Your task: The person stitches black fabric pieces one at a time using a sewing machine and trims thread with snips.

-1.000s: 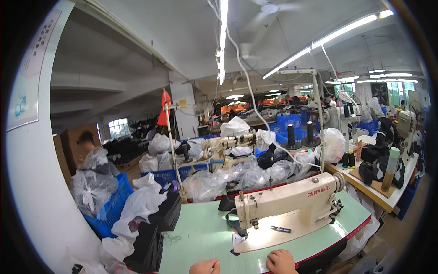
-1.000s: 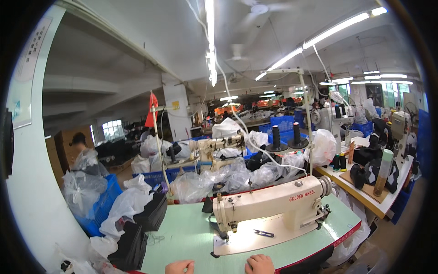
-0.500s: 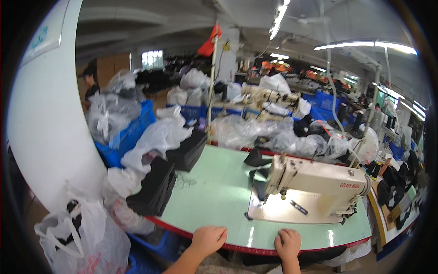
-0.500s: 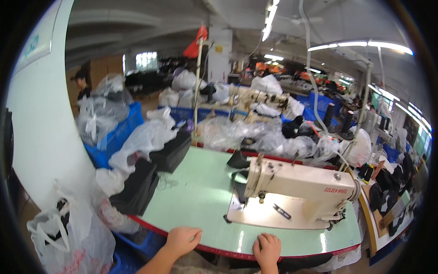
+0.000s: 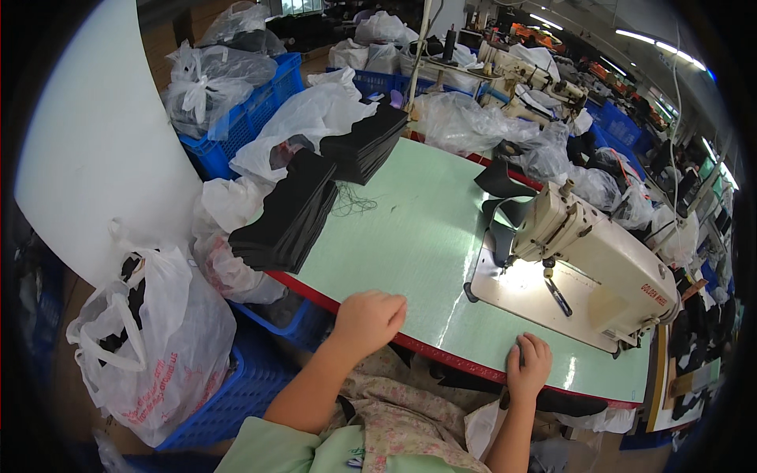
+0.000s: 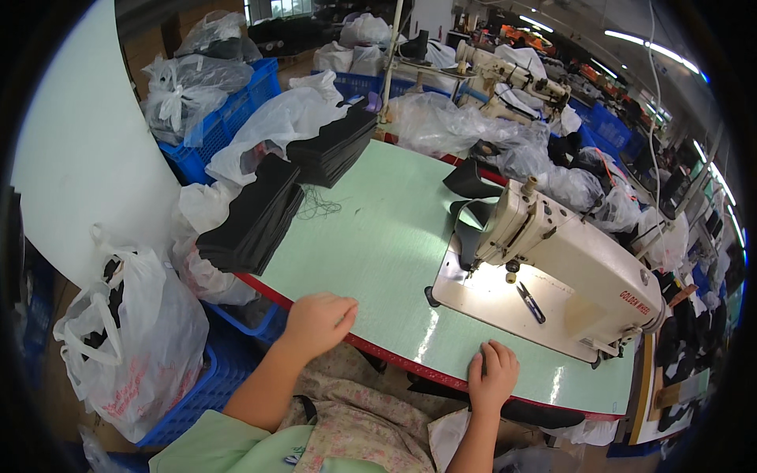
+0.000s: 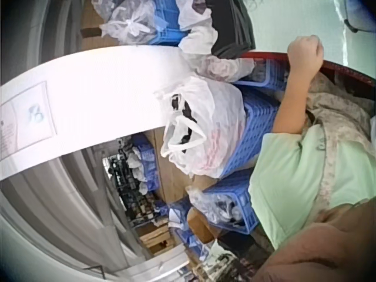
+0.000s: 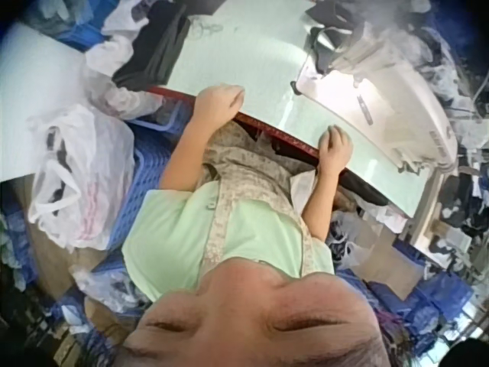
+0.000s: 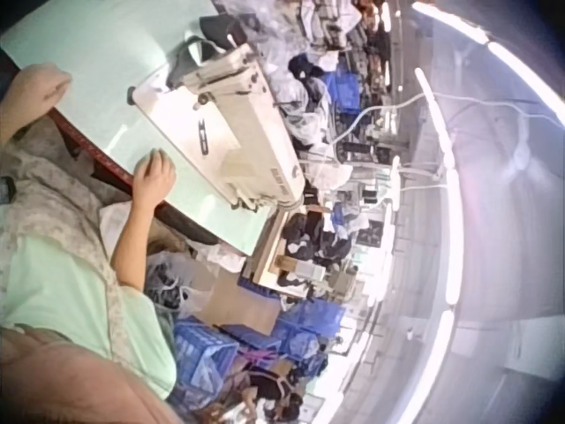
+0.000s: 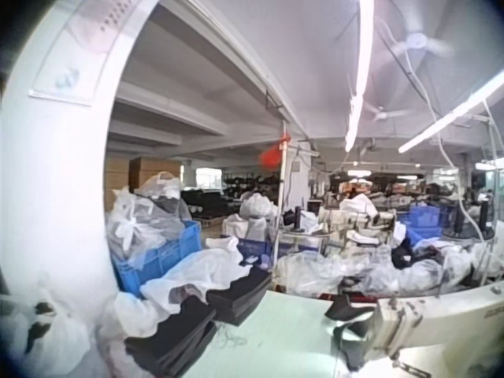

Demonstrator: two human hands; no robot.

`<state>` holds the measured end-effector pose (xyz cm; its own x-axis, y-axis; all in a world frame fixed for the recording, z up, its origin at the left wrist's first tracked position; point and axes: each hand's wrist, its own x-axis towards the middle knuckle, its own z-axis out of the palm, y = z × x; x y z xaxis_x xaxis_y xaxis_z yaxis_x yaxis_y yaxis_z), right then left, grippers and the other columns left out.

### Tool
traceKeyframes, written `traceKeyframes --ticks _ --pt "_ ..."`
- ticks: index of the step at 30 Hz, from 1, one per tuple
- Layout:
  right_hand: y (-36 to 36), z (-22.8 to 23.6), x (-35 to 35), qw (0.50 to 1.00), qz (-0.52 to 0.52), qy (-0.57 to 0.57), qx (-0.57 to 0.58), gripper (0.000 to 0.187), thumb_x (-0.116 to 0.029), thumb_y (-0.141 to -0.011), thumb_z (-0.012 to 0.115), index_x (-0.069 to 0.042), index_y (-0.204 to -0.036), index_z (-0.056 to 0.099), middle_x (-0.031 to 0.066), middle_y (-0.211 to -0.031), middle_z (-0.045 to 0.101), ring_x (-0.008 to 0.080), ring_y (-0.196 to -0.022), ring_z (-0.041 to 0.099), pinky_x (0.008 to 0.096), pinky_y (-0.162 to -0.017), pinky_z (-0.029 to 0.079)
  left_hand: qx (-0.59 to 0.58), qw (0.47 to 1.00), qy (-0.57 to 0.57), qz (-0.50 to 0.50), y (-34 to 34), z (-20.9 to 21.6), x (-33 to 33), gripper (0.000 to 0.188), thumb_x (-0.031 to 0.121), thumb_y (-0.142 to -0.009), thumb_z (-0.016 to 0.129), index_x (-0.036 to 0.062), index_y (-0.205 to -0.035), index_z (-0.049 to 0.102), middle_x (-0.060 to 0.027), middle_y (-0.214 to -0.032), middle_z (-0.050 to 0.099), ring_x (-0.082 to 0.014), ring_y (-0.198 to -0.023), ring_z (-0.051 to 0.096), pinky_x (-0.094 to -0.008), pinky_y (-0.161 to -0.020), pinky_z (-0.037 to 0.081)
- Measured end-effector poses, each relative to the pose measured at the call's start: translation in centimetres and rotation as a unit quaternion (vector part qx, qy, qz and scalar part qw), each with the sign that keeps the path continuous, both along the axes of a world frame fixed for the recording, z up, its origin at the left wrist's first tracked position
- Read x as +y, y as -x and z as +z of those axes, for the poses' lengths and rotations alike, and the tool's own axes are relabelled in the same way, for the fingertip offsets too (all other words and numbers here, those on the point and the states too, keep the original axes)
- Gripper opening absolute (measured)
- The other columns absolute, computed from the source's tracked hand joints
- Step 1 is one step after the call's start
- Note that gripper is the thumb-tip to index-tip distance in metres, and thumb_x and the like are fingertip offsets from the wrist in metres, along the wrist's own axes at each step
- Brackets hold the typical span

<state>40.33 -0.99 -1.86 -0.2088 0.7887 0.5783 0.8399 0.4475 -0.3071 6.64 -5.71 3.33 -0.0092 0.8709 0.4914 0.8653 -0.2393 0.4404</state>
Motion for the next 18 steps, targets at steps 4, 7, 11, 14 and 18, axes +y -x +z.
traceKeyframes --ticks 4,7,11,14,18 --pt "0.0 0.1 0.0 1.000 -0.004 0.010 0.001 0.022 -0.011 -0.081 0.066 -0.003 -0.101 0.069 0.0128 -0.111 0.068 0.0338 -0.106 0.061 0.0448 -0.092 0.045 0.040 0.995 0.025 0.089 2.9 1.8 0.3 0.011 0.016 -0.087 0.064 0.0071 -0.087 0.070 -0.0111 -0.082 0.069 -0.0322 -0.080 0.066 -0.0451 -0.068 0.051" --pt "0.0 0.3 0.0 1.000 -0.008 0.009 -0.001 0.021 -0.010 -0.081 0.066 -0.002 -0.100 0.069 0.0136 -0.110 0.068 0.0344 -0.105 0.061 0.0448 -0.093 0.046 0.040 0.987 -0.038 0.150 6.1 3.1 0.8 0.011 0.015 -0.087 0.065 0.0058 -0.089 0.070 -0.0113 -0.089 0.070 -0.0326 -0.088 0.066 -0.0440 -0.076 0.052" --pt "-0.2 0.1 0.1 1.000 -0.011 0.012 0.001 0.021 -0.010 -0.080 0.066 -0.002 -0.099 0.070 0.0136 -0.110 0.068 0.0350 -0.105 0.061 0.0453 -0.094 0.045 0.055 0.965 -0.088 0.240 11.3 5.6 2.0 0.016 0.015 -0.085 0.068 0.0033 -0.096 0.070 -0.0120 -0.105 0.069 -0.0329 -0.099 0.064 -0.0421 -0.086 0.052" --pt "-0.2 -0.3 0.2 1.000 -0.003 0.005 0.002 0.022 -0.011 -0.080 0.067 -0.002 -0.100 0.070 0.0143 -0.110 0.068 0.0358 -0.105 0.061 0.0455 -0.095 0.045 0.084 0.950 -0.086 0.289 14.9 6.2 3.0 0.021 0.016 -0.084 0.069 0.0030 -0.100 0.070 -0.0130 -0.109 0.068 -0.0341 -0.101 0.063 -0.0427 -0.088 0.051" --pt "-0.1 -0.3 0.1 1.000 -0.005 0.020 0.007 0.023 -0.011 -0.080 0.066 -0.001 -0.101 0.070 0.0155 -0.111 0.067 0.0364 -0.107 0.060 0.0462 -0.095 0.045 0.073 0.943 0.026 0.323 16.9 6.6 3.8 0.033 0.022 -0.081 0.074 0.0025 -0.107 0.070 -0.0151 -0.110 0.067 -0.0362 -0.104 0.062 -0.0441 -0.091 0.050"
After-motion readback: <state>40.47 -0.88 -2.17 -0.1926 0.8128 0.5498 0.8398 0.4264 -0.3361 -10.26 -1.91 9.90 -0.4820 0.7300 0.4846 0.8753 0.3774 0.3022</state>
